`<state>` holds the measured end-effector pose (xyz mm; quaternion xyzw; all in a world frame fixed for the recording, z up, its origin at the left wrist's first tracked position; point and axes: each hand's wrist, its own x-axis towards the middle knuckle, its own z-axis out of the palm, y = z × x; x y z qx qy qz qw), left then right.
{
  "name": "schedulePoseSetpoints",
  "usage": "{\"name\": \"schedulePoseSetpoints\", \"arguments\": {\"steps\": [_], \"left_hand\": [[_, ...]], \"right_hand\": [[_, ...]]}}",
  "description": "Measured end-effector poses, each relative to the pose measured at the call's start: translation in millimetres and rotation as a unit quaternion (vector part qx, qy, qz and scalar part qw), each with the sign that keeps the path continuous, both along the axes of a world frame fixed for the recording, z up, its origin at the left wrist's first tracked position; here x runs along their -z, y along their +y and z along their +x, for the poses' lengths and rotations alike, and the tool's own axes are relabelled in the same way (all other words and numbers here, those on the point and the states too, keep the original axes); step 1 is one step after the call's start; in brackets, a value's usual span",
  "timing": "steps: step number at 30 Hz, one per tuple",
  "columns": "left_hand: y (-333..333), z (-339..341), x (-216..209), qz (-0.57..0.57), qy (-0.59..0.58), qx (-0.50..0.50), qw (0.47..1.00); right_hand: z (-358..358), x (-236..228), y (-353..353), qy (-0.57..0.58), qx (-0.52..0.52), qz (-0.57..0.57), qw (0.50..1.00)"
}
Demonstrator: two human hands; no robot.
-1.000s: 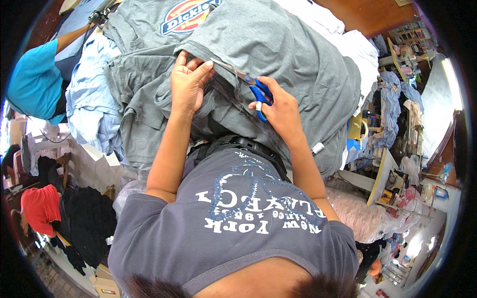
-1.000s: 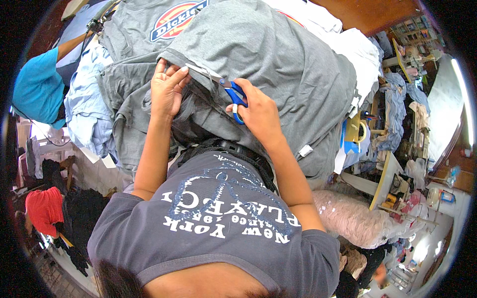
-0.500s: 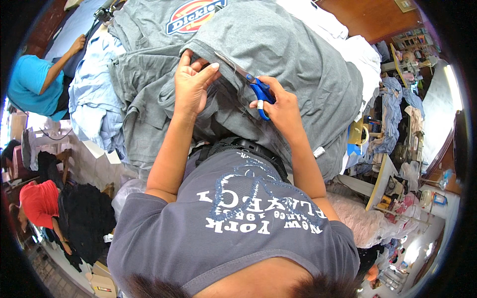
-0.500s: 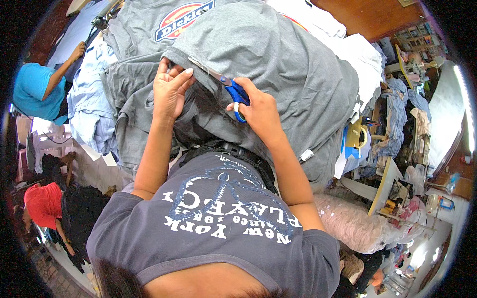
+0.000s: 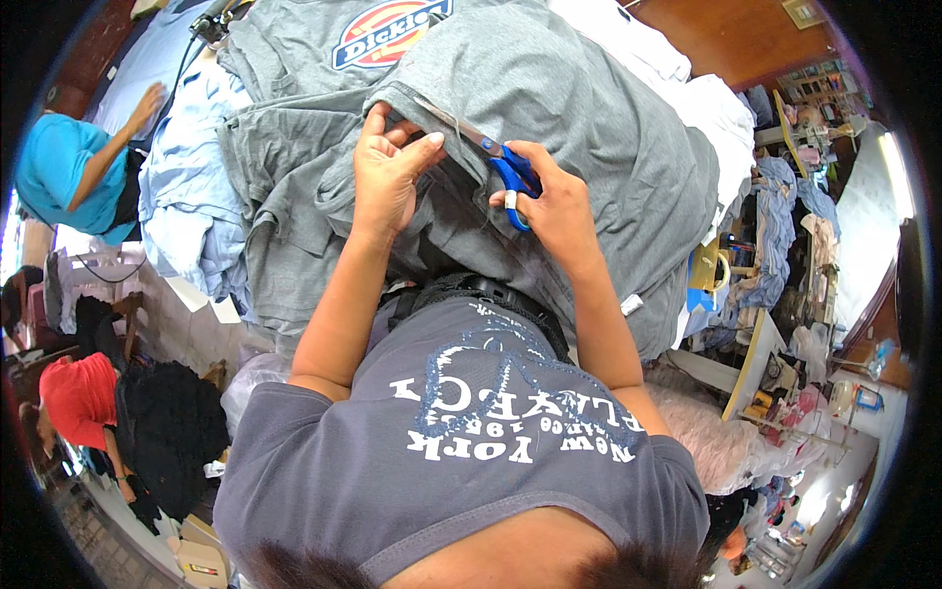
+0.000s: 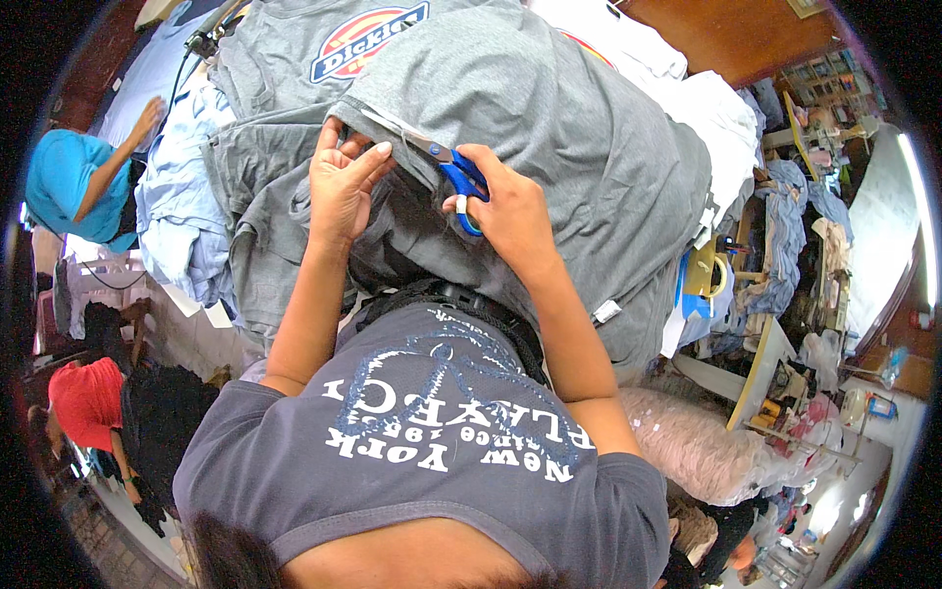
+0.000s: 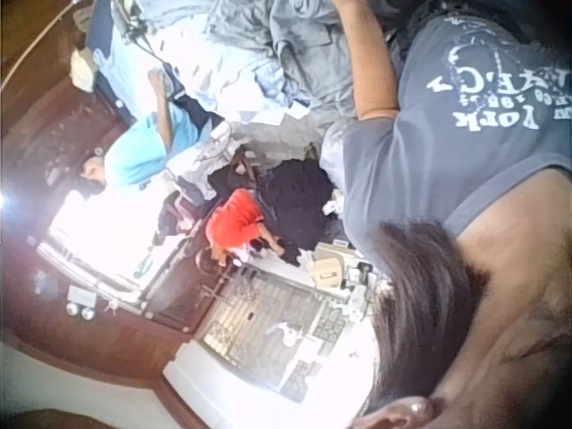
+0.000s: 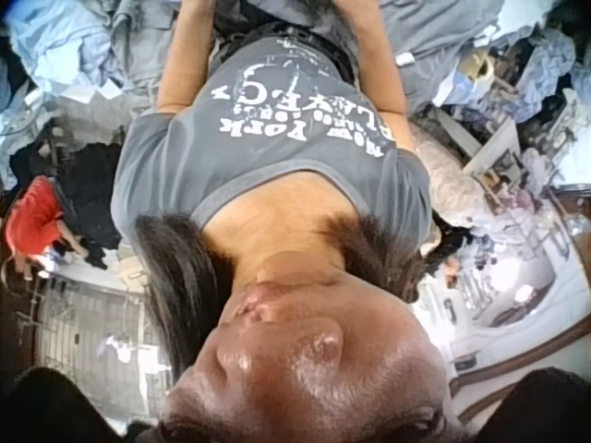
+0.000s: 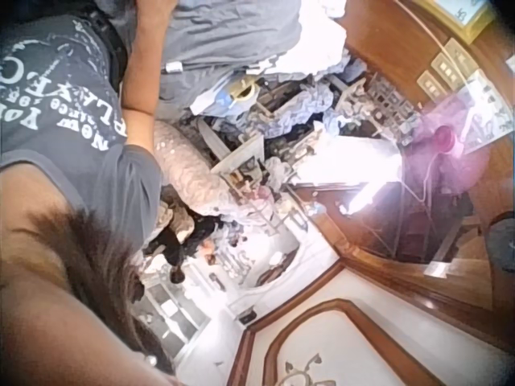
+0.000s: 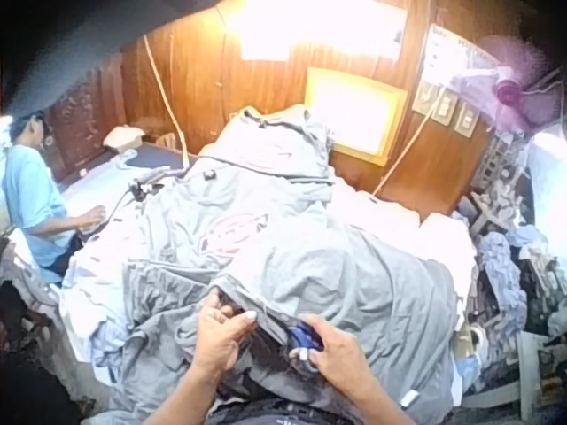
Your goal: The person sorts t-shirts by handling one item at a time, checking the tags, and using shears to remove small threads or tags before restacking them.
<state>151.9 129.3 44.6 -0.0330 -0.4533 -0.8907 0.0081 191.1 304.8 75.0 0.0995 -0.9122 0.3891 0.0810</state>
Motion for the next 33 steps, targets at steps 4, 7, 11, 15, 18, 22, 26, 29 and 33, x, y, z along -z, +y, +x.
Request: {"name": "schedulePoseSetpoints", "arguments": {"steps": [4,7,11,15,18,22,26,29,33], "left_hand": [[-8,-13,11,0.045,-0.032,-0.017,0.998],[-11,-17,8,0.054,-0.023,-0.031,0.998],[-13,-15,6,0.032,-0.014,-0.018,0.999],[-12,-14,7,0.032,-0.015,-0.025,0.999],[-11,-12,4,0.030,-0.018,-0.029,0.999],[-11,-12,5,0.024,-0.004,-0.029,0.999],[-10,-11,5,0.006,0.002,-0.042,0.999],[-8,-10,5,-0.001,0.012,-0.039,0.999],[-7,-11,6,0.009,0.019,-0.036,0.999]], "right_hand": [[2,7,2,0.020,0.000,0.016,1.000],[2,7,1,0.008,0.002,0.025,1.000],[-5,6,-3,0.025,-0.002,0.044,0.999],[-10,2,-9,0.013,-0.009,0.042,0.999],[-12,7,-6,-0.001,-0.019,0.027,0.999],[-8,10,-3,-0.004,-0.018,0.021,1.000],[-8,5,-6,0.002,-0.002,0.037,0.999],[-12,5,-10,0.017,0.012,0.046,0.999],[-15,1,-13,0.005,-0.006,0.045,0.999]]}}
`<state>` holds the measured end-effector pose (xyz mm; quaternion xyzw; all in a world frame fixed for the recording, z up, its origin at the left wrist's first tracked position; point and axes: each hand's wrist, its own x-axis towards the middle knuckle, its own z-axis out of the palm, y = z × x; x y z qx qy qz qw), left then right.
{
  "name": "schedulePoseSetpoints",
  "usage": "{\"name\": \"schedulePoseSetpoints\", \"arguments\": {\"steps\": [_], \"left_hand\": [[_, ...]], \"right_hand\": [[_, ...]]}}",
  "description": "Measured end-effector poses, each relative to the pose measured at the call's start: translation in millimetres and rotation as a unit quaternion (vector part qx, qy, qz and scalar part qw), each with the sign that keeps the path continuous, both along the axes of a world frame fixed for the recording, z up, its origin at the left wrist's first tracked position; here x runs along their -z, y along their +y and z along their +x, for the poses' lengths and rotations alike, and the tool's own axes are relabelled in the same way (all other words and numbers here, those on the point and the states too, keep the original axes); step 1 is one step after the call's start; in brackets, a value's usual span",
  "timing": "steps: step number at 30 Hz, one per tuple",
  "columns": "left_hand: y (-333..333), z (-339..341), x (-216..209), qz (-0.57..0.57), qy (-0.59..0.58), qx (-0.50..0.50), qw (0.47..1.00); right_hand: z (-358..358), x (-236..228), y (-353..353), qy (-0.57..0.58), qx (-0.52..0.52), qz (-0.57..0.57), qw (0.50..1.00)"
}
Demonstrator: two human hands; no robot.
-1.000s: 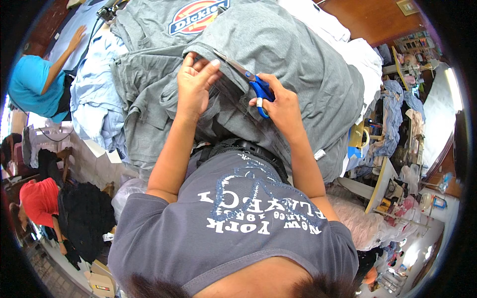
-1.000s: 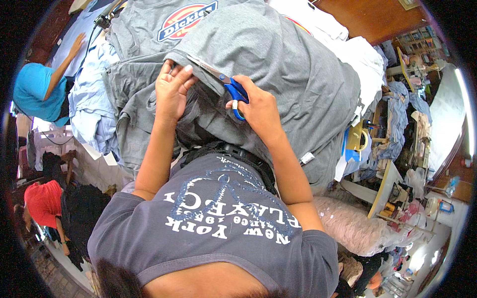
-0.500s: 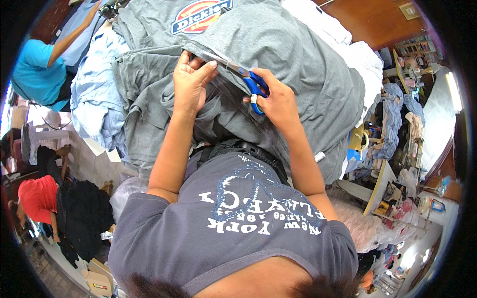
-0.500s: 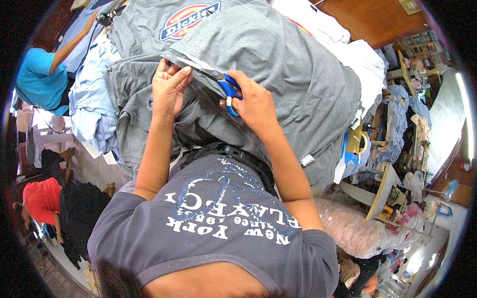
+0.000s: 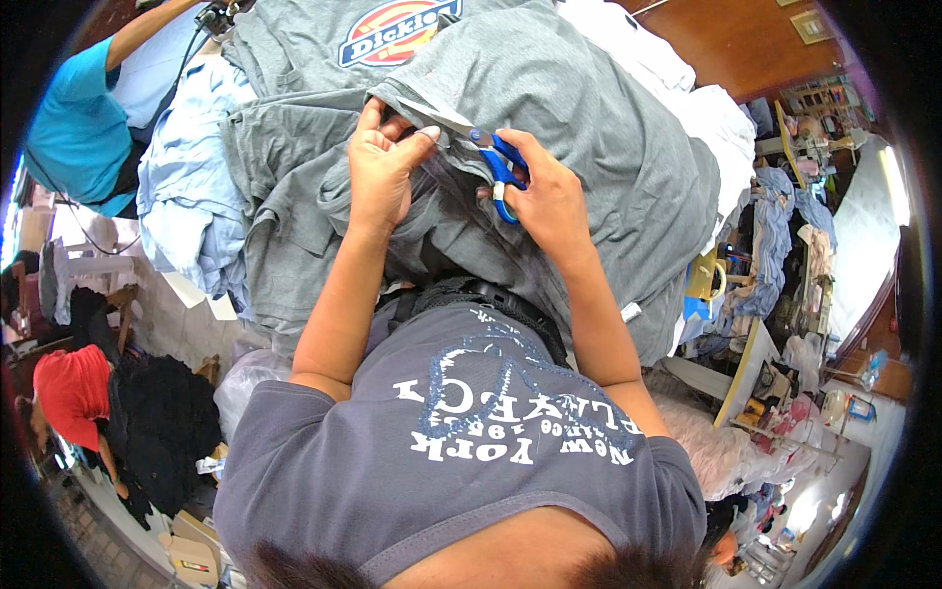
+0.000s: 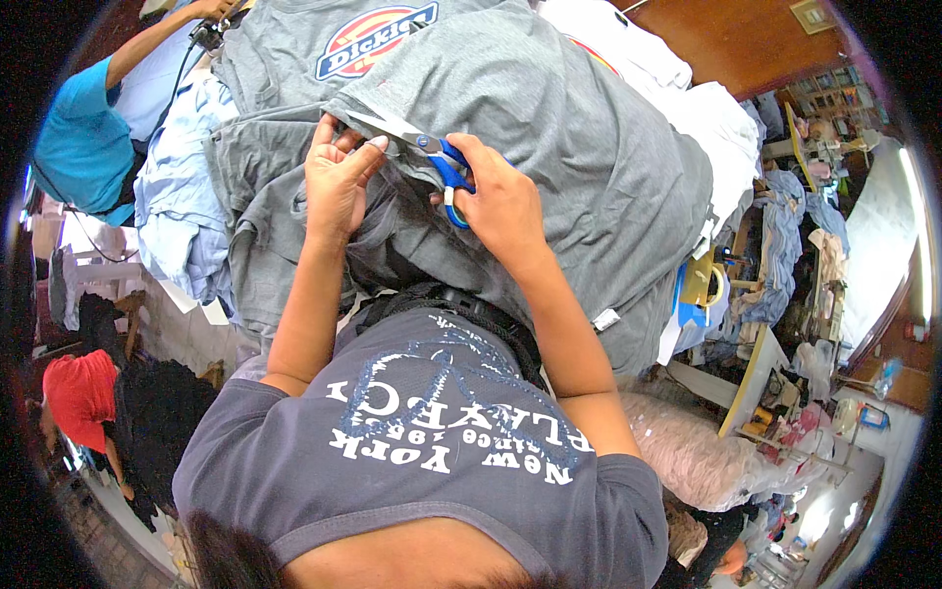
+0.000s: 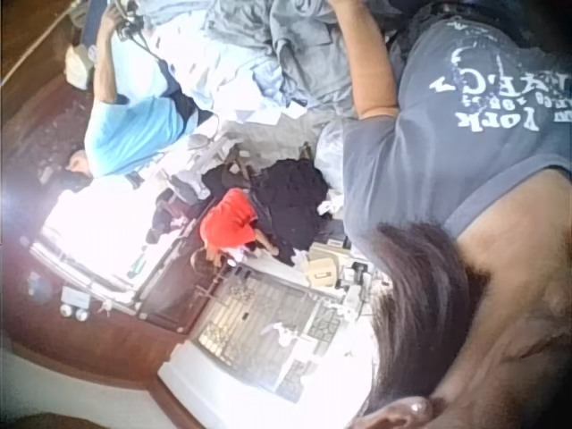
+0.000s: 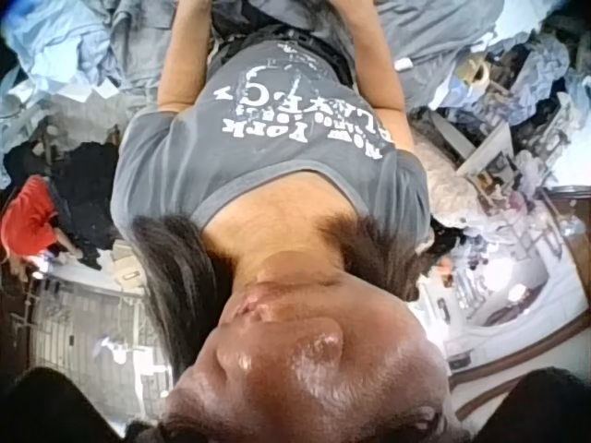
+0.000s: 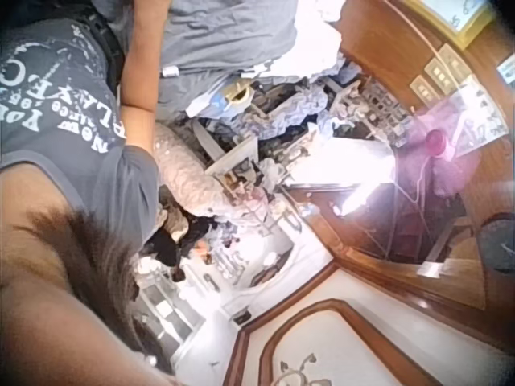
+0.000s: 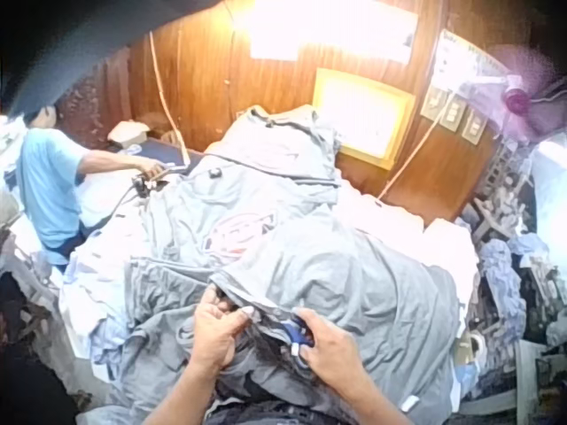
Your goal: The person sorts t-shirts by handling one item at a time, checking the tags, and using shears to remove small threads or tags before restacking them.
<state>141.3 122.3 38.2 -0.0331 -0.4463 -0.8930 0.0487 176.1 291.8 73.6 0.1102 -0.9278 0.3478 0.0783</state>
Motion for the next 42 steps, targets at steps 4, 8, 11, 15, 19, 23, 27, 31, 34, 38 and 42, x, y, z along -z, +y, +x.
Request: {"name": "schedulePoseSetpoints", "arguments": {"steps": [4,8,11,15,19,23,27,31,34,38,42], "left_hand": [[-1,1,0,0.001,-0.001,0.001,1.000],[-2,-2,2,0.013,-0.014,0.008,1.000],[-9,-10,8,0.031,-0.034,0.010,0.999],[-35,-28,31,0.032,-0.069,0.009,0.997],[-50,-39,42,-0.005,-0.060,0.063,0.996],[-56,-44,41,-0.109,-0.018,0.053,0.992],[-53,-46,38,-0.255,0.048,0.016,0.966],[-64,-49,24,-0.621,0.171,-0.089,0.760],[-77,-38,-8,-0.802,0.293,-0.165,0.494],[-99,-26,-41,-0.793,0.342,-0.068,0.500],[-94,-45,-37,-0.634,0.275,-0.005,0.723]], "right_hand": [[-1,8,3,0.015,-0.008,0.003,1.000],[2,5,4,-0.037,0.008,-0.038,0.999],[12,0,10,-0.035,0.056,-0.100,0.993],[50,13,40,0.052,0.072,-0.138,0.986],[130,21,70,0.013,0.199,-0.076,0.977],[186,56,94,0.075,0.356,-0.047,0.930],[195,72,84,0.010,0.425,-0.111,0.898],[199,62,89,-0.051,0.393,-0.266,0.879],[236,34,132,0.022,0.410,-0.326,0.852],[275,-7,163,0.126,0.406,-0.500,0.755],[272,-19,208,0.123,0.328,-0.616,0.706]]}}
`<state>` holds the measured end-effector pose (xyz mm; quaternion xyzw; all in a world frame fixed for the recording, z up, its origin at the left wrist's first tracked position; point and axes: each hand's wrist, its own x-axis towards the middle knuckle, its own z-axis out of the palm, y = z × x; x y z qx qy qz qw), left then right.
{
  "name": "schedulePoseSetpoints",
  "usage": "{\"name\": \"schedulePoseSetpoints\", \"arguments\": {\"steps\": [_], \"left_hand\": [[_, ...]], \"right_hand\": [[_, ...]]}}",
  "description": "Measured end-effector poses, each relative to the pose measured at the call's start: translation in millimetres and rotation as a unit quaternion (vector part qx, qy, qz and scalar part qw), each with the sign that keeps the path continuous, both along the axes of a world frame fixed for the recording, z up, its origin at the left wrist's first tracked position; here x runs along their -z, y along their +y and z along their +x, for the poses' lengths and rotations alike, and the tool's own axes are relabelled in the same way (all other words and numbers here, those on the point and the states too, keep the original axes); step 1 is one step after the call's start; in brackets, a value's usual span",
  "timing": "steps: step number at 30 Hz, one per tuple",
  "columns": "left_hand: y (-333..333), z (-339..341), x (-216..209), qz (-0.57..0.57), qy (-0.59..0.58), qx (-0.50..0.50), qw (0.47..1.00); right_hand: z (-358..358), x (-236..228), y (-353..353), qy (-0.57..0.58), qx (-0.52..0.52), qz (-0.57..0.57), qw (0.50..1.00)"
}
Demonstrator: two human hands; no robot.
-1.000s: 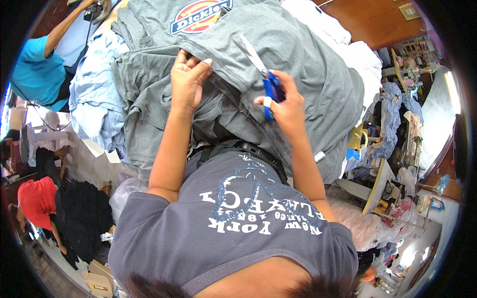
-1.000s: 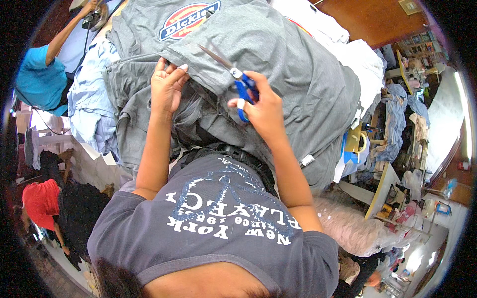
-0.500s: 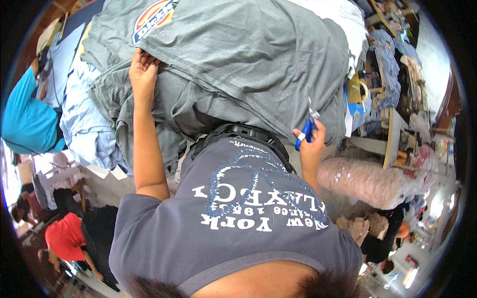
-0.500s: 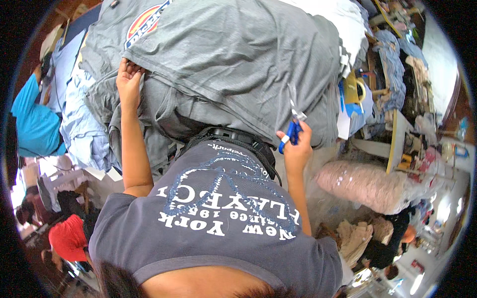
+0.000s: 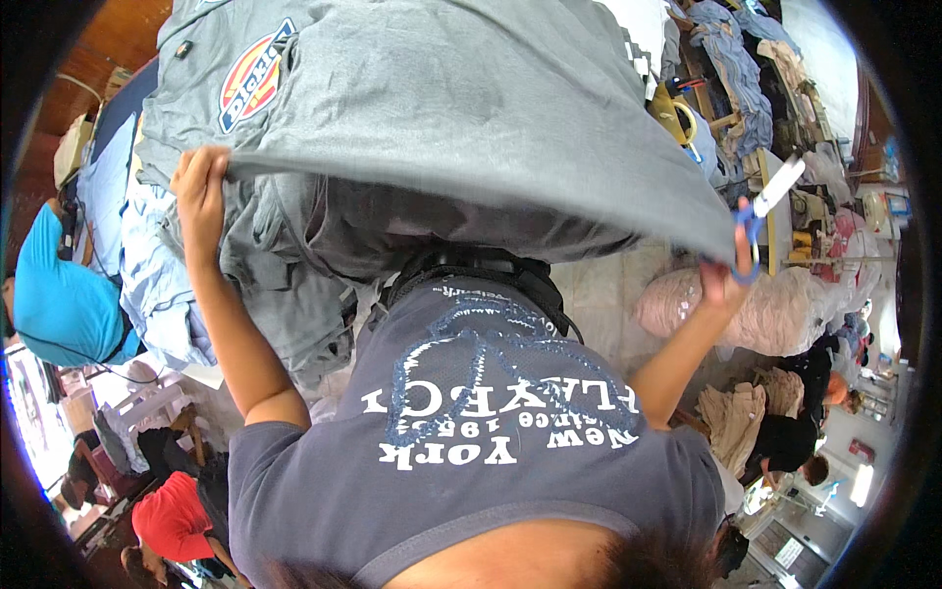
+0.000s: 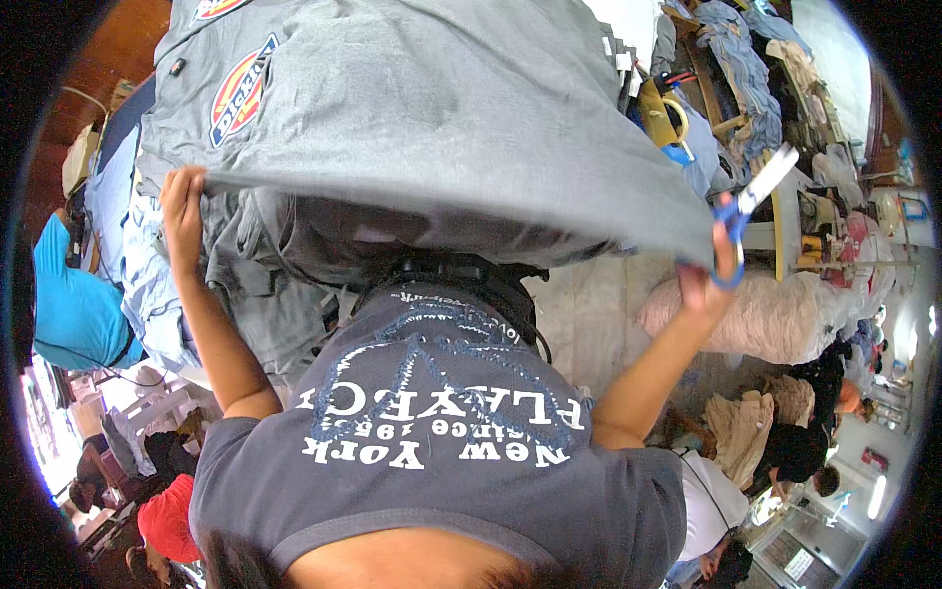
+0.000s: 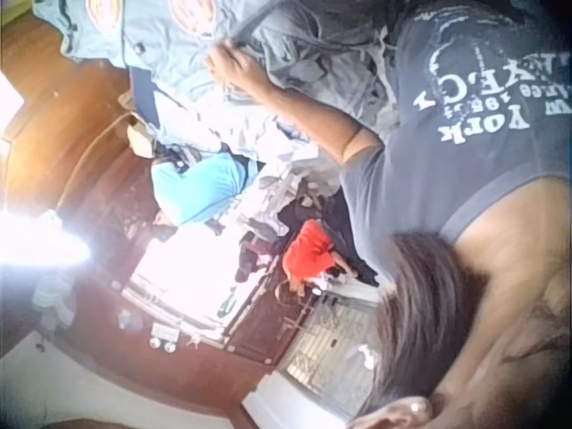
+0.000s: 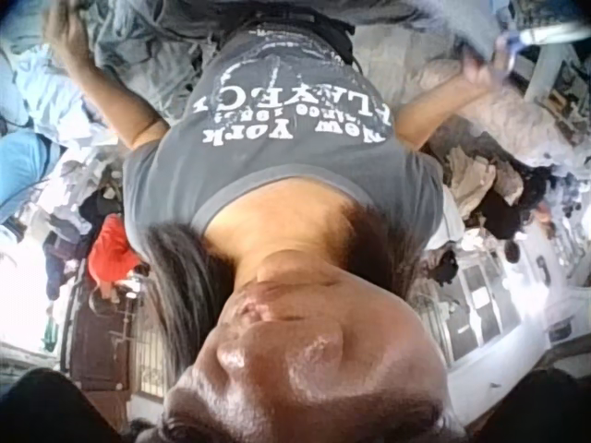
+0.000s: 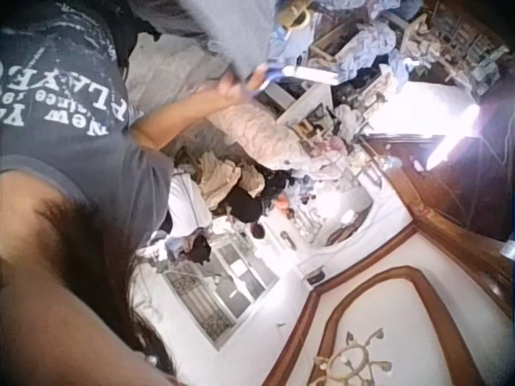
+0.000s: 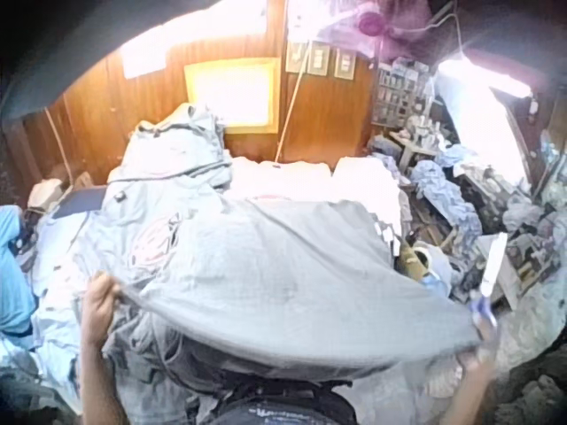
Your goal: The person sorts t-shirts by handling one item at a time, checking the tags, and using shears to remove small threads or tags before restacking them.
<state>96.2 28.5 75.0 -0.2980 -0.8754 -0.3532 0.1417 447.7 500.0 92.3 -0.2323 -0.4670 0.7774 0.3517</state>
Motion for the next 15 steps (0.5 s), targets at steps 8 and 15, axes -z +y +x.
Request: {"name": "schedulePoseSetpoints", "arguments": {"steps": [8,15], "left_hand": [[45,-31,56,-0.050,-0.042,-0.005,0.998],[67,-2,26,0.022,0.111,-0.029,0.993]], "right_hand": [[-97,53,1,-0.099,0.144,0.131,0.976],[-83,39,-1,-0.104,0.227,0.298,0.921]]}}
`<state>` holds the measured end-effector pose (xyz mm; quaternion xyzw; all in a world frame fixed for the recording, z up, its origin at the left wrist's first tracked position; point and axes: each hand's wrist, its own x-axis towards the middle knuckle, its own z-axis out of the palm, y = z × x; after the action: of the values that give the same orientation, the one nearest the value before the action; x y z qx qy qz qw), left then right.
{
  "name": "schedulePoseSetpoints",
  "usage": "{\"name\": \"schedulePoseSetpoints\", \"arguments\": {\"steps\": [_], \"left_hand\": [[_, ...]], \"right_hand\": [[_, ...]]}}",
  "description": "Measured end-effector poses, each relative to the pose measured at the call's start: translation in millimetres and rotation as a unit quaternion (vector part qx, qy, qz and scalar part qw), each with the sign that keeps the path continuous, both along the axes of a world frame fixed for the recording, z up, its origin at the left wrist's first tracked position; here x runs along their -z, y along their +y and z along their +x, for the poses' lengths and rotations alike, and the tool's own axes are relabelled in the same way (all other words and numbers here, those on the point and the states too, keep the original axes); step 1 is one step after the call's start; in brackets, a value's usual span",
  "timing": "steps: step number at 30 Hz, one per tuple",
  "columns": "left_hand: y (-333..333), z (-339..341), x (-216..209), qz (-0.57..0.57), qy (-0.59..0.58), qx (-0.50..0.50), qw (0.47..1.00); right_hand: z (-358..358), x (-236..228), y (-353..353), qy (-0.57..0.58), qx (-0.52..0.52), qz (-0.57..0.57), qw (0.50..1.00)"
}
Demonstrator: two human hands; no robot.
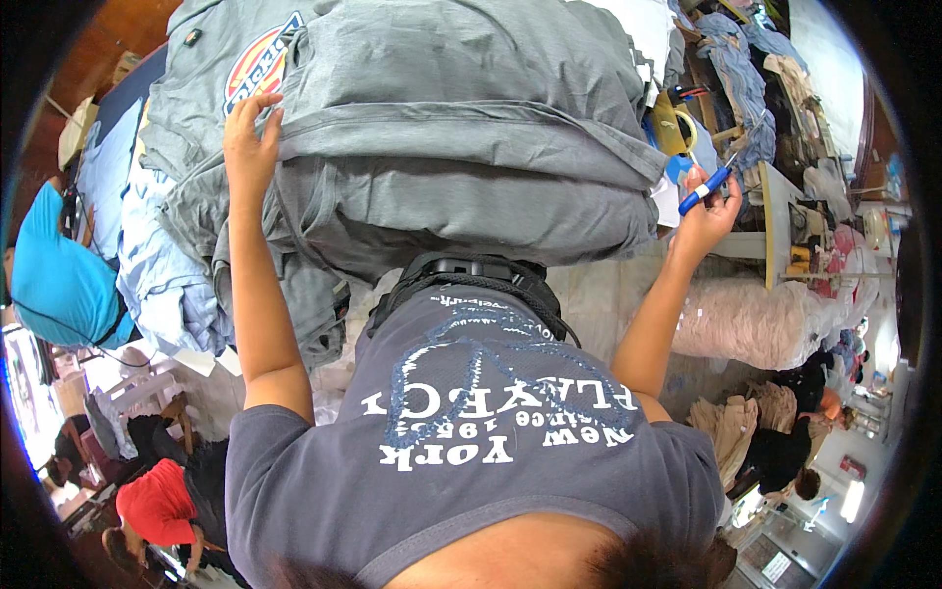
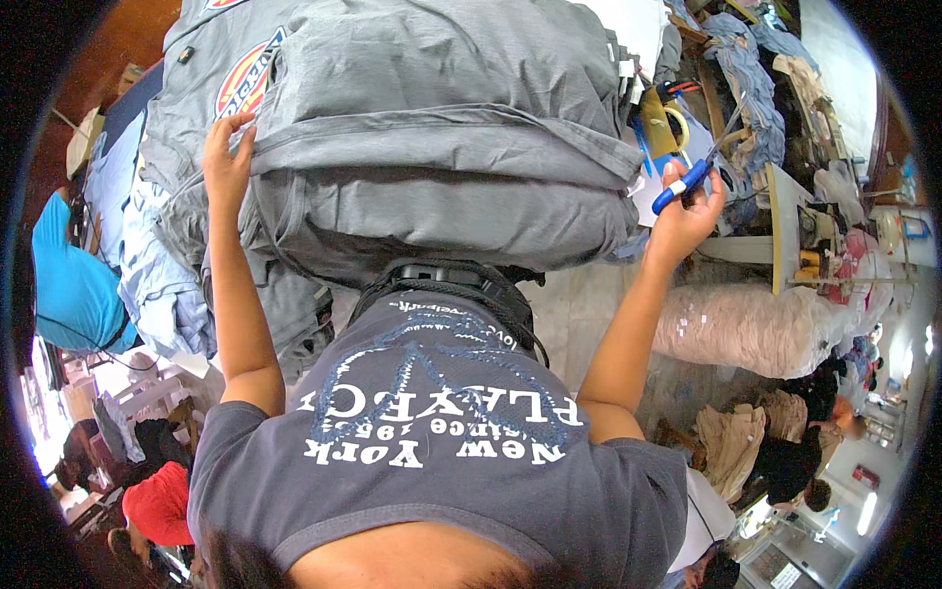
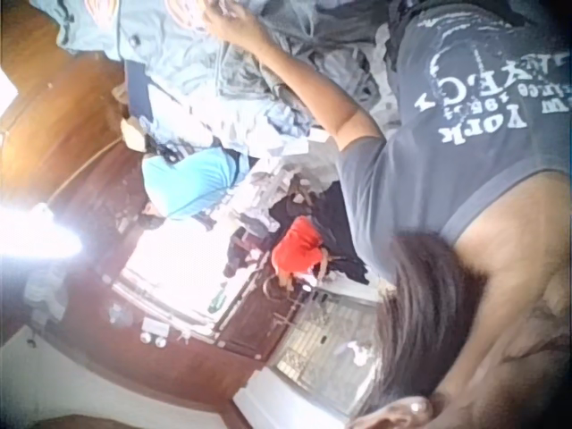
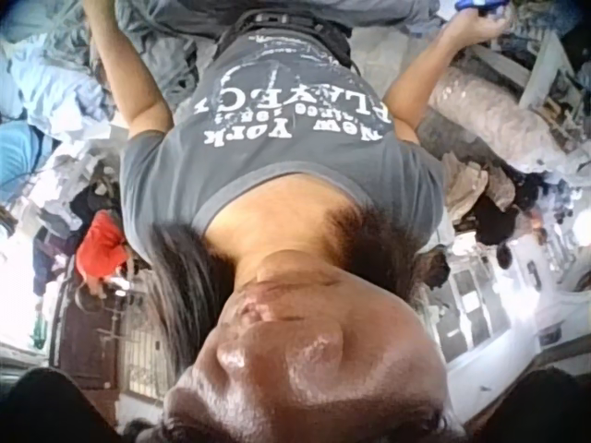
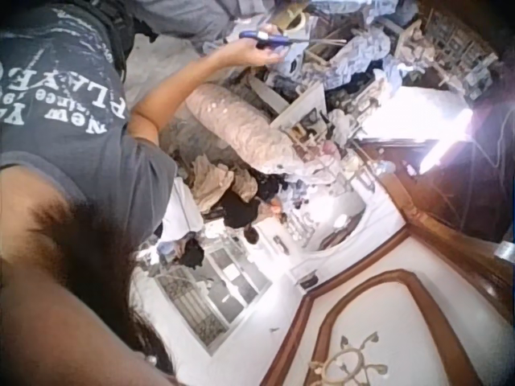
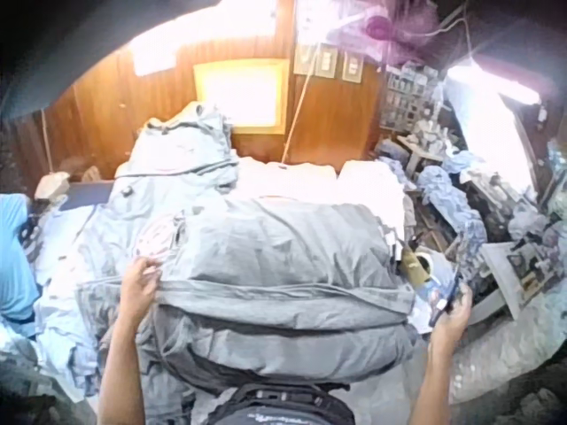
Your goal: The person sorts t-shirts by handling one item at a time, checking the tags, and using shears to remove small threads or tags before restacking them.
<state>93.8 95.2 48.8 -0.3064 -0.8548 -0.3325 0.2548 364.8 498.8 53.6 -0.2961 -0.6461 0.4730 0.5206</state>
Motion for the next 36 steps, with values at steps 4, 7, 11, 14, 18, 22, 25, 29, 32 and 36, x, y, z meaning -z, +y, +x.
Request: {"name": "schedulePoseSetpoints", "arguments": {"steps": [4,7,11,14,18,22,25,29,32,36], "left_hand": [[49,23,-9,0.048,-0.004,0.090,0.995],[98,49,-2,-0.005,-0.039,0.241,0.970],[135,63,23,-0.109,-0.073,0.267,0.955],[139,59,34,-0.125,-0.077,0.236,0.961],[142,67,34,-0.112,-0.081,0.217,0.966],[160,82,38,-0.102,-0.037,0.178,0.978],[184,94,41,-0.089,0.000,0.190,0.978],[210,102,42,-0.067,0.026,0.183,0.981],[222,96,47,-0.073,0.019,0.178,0.981],[224,88,54,-0.050,-0.011,0.203,0.978]], "right_hand": [[3,-8,-2,-0.081,-0.131,0.021,0.988],[-7,-10,-14,-0.165,-0.208,0.006,0.964],[-32,9,4,-0.146,-0.140,0.173,0.964],[-27,24,34,-0.115,-0.117,0.110,0.980],[16,83,72,-0.238,-0.030,0.124,0.963],[45,105,57,-0.402,0.036,0.099,0.910],[50,114,56,-0.472,0.049,0.119,0.872],[40,123,74,-0.580,0.031,0.168,0.796],[34,130,98,-0.643,-0.026,0.185,0.743],[6,60,68,-0.365,0.006,0.243,0.899]]}}
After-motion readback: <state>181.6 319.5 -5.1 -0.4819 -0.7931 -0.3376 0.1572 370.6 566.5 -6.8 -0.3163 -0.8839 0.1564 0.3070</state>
